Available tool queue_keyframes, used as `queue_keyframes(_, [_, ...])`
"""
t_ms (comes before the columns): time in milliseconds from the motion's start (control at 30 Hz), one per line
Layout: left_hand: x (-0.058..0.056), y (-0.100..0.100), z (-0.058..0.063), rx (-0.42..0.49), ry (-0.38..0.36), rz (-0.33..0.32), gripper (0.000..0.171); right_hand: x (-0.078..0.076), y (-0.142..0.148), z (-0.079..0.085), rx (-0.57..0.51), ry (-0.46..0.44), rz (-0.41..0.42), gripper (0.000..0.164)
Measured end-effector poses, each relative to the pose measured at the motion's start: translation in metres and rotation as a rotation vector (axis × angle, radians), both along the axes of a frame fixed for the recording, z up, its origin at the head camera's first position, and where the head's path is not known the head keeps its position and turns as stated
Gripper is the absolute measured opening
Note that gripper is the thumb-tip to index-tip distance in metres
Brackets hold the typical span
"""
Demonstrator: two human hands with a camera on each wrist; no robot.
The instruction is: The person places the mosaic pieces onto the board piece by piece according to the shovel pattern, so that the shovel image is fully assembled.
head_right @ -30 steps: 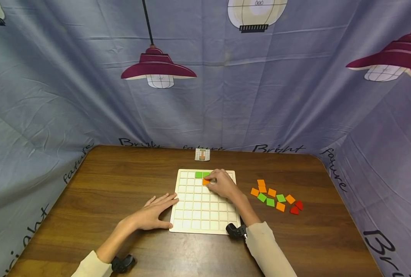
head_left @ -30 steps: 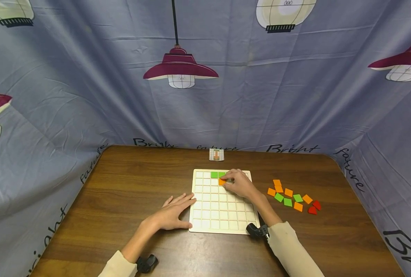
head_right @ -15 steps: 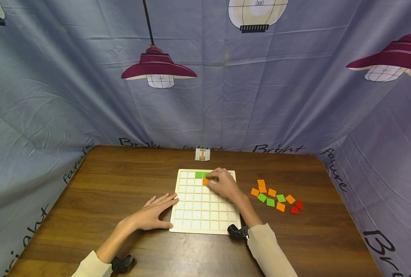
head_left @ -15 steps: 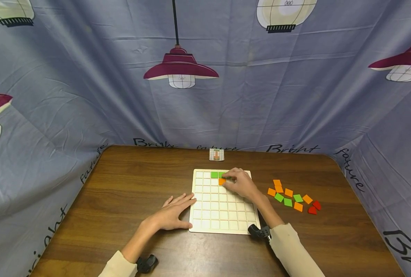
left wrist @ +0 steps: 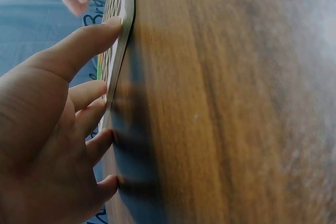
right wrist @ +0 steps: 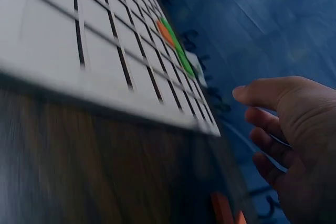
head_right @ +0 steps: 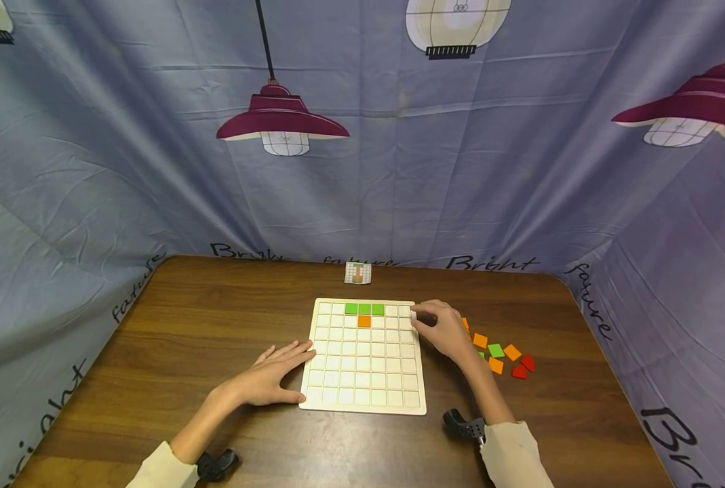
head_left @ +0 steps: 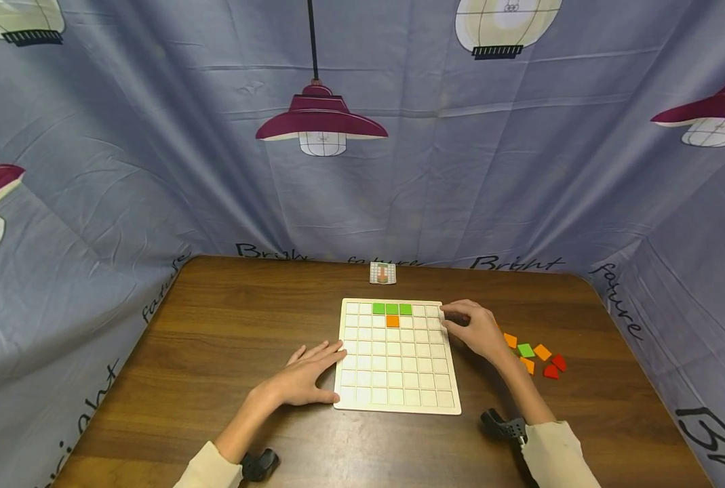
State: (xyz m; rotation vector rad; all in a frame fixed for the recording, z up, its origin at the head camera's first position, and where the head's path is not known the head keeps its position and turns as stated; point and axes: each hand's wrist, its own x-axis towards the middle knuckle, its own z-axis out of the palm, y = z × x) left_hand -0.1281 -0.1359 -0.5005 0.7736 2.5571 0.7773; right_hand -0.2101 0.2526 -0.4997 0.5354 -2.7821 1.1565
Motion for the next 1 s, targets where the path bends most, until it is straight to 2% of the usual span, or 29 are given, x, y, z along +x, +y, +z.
queue_keyframes(300, [0.000,0.000,0.001,0.007,-0.003,0.000,0.081,0.010,0.059,-0.003,0.051,-0.016,-0.140,0.033])
queue_keyframes(467, [0.000,0.000,0.002,0.010,-0.005,-0.002,0.080,0.013,0.081,-0.007,0.051,-0.061,-0.182,0.034])
queue_keyframes(667, [0.000,-0.001,0.002,0.004,-0.008,-0.001,0.080,0.010,0.088,-0.013,0.073,-0.088,-0.169,0.034])
queue_keyframes(1000, [0.001,0.000,0.003,0.005,0.000,-0.005,0.081,0.004,0.090,-0.023,0.084,-0.050,-0.156,0.028])
